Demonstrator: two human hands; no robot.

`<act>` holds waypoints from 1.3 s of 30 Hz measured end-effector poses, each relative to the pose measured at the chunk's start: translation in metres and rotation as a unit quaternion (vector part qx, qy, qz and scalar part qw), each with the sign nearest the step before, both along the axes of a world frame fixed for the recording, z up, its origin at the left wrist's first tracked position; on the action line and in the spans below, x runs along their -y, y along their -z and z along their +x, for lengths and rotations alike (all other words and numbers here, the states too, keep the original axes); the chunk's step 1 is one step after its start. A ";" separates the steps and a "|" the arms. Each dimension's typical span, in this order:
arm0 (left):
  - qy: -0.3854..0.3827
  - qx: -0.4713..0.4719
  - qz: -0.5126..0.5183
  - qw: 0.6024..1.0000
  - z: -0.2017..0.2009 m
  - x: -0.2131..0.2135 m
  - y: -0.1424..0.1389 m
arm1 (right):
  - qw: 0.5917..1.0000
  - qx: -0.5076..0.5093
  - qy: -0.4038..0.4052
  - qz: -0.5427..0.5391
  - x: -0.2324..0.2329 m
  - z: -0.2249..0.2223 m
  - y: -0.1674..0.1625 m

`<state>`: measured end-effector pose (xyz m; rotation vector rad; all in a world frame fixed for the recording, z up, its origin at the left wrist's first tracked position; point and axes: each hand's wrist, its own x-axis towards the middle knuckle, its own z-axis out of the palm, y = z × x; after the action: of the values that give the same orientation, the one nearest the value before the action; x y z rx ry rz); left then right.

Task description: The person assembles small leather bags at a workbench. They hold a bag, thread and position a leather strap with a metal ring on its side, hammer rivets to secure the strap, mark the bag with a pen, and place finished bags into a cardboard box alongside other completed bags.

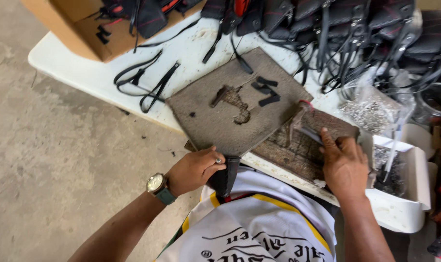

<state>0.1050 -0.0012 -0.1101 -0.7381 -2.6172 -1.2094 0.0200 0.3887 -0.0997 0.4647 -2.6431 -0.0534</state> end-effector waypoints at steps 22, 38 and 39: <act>-0.157 0.030 0.141 0.977 -0.062 0.012 0.009 | 0.843 0.159 -0.403 -0.319 0.152 0.082 0.013; -0.108 0.061 0.156 0.980 -0.073 0.017 0.009 | 0.849 0.113 -0.478 -0.193 0.171 0.075 -0.004; -0.086 0.080 0.195 0.974 -0.069 0.017 0.005 | 0.850 0.113 -0.477 -0.194 0.170 0.075 -0.003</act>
<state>0.0364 -0.0180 -0.1154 -0.3460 -2.3800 -1.7156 0.0955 0.2182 -0.0965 1.6266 -2.2251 0.8634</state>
